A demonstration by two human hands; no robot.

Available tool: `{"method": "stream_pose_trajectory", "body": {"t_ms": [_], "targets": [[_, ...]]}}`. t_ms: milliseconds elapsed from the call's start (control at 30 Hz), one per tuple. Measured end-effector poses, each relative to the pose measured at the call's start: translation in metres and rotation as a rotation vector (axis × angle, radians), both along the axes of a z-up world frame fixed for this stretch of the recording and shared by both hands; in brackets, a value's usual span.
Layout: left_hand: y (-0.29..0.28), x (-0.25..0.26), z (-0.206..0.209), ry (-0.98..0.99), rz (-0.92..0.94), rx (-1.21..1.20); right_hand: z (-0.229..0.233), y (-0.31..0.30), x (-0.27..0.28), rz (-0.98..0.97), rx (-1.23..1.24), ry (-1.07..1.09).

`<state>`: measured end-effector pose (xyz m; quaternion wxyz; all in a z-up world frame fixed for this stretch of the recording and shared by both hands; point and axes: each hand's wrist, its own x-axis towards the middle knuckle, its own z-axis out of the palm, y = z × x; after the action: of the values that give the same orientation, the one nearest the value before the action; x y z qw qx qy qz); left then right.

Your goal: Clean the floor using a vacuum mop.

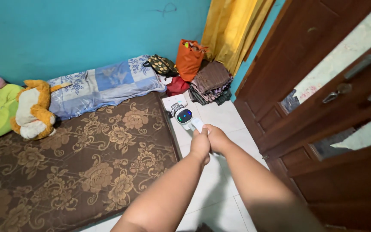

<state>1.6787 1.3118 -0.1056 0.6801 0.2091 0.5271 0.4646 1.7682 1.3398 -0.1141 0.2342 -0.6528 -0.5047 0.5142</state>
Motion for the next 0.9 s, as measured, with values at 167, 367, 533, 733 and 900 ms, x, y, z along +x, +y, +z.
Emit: {"method": "stream_pose_trajectory", "body": {"t_ms": [167, 367, 533, 733, 900], "targets": [[0.028, -0.011, -0.022, 0.094, -0.11, 0.063, -0.021, 0.016, -0.008, -0.04, 0.094, 0.042], [0.027, -0.011, -0.006, 0.183, -0.199, 0.038, -0.024, 0.013, -0.005, -0.133, 0.029, 0.161], [0.008, 0.001, 0.006, 0.117, -0.224, -0.021, -0.002, -0.016, 0.005, -0.162, 0.037, 0.177], [-0.05, 0.021, 0.023, 0.116, -0.251, -0.029, 0.04, -0.083, 0.019, -0.153, -0.046, 0.154], [-0.121, 0.04, 0.042, 0.067, -0.265, -0.031, 0.031, -0.141, 0.048, -0.14, 0.012, 0.188]]}}
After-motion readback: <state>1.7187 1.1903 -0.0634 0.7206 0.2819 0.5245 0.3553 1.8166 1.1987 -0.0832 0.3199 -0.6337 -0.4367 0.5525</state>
